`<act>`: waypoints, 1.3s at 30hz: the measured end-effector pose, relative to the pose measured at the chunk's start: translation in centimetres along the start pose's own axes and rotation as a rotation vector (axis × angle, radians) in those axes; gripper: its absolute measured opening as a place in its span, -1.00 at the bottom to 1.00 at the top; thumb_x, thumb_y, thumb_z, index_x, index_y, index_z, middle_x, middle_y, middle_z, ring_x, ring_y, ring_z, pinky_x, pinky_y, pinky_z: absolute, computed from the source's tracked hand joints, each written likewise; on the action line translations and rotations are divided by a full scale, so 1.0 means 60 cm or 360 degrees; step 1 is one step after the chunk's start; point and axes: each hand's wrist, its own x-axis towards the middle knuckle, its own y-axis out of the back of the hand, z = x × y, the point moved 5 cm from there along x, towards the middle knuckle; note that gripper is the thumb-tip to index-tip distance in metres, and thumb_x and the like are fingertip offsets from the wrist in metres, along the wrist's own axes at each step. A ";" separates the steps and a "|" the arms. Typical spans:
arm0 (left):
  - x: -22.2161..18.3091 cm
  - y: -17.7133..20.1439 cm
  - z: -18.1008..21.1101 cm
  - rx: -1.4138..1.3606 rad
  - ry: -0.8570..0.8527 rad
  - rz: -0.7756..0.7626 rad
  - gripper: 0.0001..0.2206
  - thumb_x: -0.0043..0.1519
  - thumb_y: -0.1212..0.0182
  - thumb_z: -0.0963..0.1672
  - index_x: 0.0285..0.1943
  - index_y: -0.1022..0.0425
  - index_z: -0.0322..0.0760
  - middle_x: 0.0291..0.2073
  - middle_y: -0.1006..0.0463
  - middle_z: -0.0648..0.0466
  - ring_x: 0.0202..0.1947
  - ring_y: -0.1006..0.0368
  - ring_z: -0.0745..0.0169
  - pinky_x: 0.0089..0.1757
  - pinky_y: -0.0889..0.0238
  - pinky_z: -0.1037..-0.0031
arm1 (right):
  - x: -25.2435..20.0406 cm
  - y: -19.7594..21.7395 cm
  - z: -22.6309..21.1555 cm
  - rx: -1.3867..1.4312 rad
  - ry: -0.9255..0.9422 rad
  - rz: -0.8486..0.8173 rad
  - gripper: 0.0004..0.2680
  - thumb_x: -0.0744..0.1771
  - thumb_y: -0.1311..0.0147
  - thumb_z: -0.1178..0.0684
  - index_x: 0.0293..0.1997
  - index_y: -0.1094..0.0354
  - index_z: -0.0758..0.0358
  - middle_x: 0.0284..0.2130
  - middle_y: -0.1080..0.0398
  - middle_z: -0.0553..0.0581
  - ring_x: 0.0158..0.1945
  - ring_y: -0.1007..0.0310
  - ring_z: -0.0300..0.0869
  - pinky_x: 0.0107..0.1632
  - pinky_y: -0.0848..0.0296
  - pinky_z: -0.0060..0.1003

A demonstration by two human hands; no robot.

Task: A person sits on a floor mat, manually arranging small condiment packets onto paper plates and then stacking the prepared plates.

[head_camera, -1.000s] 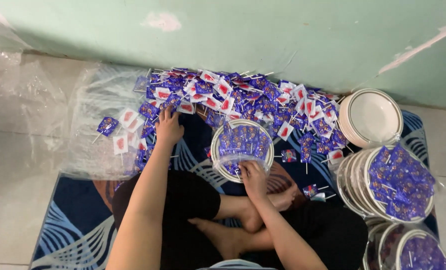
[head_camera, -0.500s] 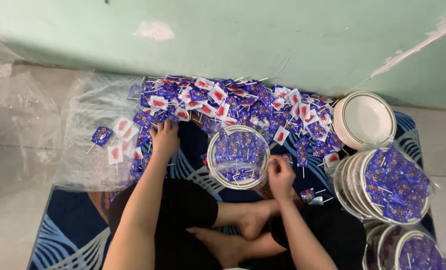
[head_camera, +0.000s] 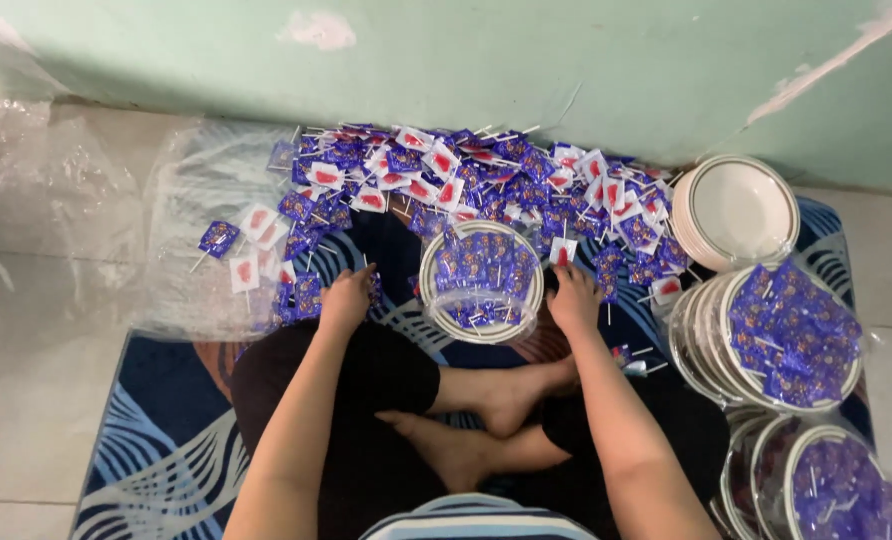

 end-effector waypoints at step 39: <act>-0.037 0.036 -0.002 -0.2131 0.0432 0.0053 -0.69 0.25 -0.08 -0.22 0.19 -0.33 -0.36 -0.09 -0.55 0.04 -0.24 -0.48 0.20 -0.34 -0.19 0.50 | -0.085 -0.002 0.086 0.1261 0.0091 0.0028 -0.85 0.30 -0.28 -0.05 -0.08 -0.57 -0.03 -0.42 -0.55 0.18 -0.23 -0.58 -0.02 -0.10 -0.51 -0.18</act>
